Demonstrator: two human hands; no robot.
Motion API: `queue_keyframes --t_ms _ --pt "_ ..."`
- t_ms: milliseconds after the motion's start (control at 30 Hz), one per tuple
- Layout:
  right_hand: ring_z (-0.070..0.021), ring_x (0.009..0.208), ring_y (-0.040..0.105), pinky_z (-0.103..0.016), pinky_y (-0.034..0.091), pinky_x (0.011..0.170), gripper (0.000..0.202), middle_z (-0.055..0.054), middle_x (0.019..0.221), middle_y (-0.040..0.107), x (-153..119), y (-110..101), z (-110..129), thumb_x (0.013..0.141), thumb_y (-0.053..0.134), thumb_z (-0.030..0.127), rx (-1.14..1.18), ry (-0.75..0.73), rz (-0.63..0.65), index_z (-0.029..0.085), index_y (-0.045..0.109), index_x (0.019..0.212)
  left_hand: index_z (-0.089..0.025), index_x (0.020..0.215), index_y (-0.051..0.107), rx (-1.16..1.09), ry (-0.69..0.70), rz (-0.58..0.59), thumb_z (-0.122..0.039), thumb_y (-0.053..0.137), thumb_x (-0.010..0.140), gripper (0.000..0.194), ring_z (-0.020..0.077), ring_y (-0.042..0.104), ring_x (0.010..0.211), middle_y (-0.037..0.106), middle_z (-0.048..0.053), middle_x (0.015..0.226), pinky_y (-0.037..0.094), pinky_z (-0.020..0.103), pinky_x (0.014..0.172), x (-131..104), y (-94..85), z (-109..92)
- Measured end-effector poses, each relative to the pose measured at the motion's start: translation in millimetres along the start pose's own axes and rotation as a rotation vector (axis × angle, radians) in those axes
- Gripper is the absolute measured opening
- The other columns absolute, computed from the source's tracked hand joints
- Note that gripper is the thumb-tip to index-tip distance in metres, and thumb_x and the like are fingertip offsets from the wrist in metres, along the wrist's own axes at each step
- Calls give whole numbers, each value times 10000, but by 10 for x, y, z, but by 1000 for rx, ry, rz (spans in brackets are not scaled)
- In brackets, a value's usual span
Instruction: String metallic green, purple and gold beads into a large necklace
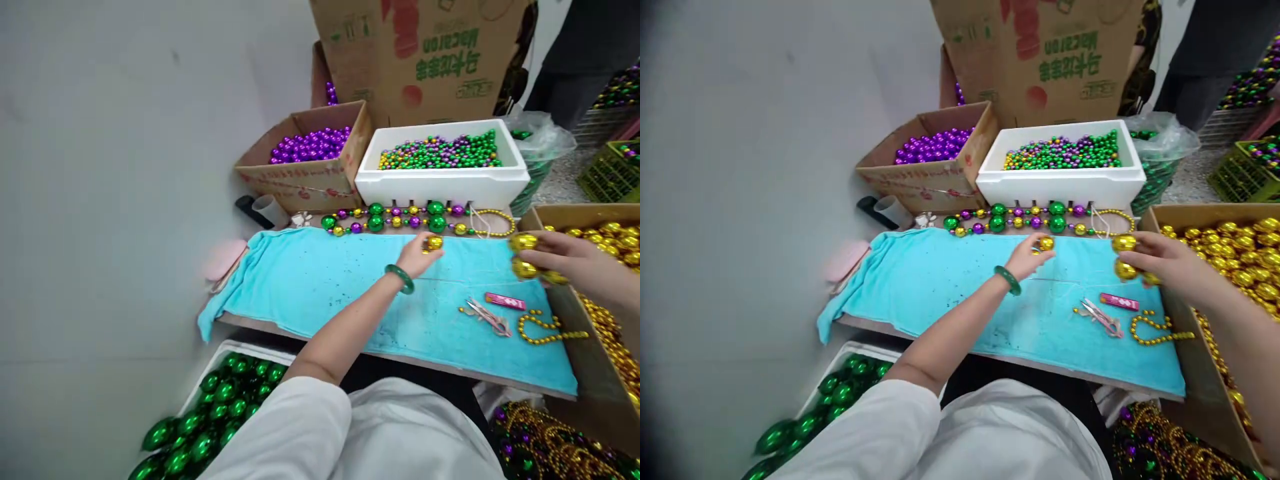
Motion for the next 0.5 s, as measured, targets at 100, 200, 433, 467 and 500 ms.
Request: queue_keyframes --t_ms 100,200,433,467,500 --pt "-228 813 704 -235 528 419 424 -88 1049 709 677 1167 534 774 652 425 -33 36 45 273 592 1166 -188 1159 547 136 -172 -214 -283 641 772 408 198 593 1054 639 62 1152 479 331 925 5 -932 771" --pt "-199 847 693 -238 548 515 461 -98 1131 681 1289 2271 784 879 506 461 -257 44 118 187 527 1250 -161 1175 531 200 -281 -263 -236 627 765 428 213 576 1074 617 90 1168 465 348 944 33 -1464 1364" --pt "-315 1140 579 -369 484 872 500 -159 1209 634 1929 3267 781 863 488 469 -576 64 71 166 542 1258 -115 1298 475 151 -265 -113 -257 782 601 775 259 493 1207 482 153 1297 394 346 1040 200 -1633 1834" --pt "-322 1165 556 -384 460 913 522 -169 1234 615 1941 3282 779 871 468 477 -612 52 46 159 524 1281 -122 1320 458 160 -234 -74 -254 807 559 847 264 474 1230 464 150 1307 373 342 1060 217 -1599 1824" --pt "-323 1186 534 -390 436 948 546 -176 1259 593 1943 3287 782 879 444 492 -648 32 17 151 508 1301 -132 1340 440 179 -201 -39 -249 819 533 899 271 459 1245 449 147 1312 357 344 1074 228 -1563 1805"
Point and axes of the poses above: each hand's wrist, its own x-axis towards the middle knuckle, its own y-axis out of the palm, z = x × y, the point moved 9 cm from there along x, towards the middle knuckle
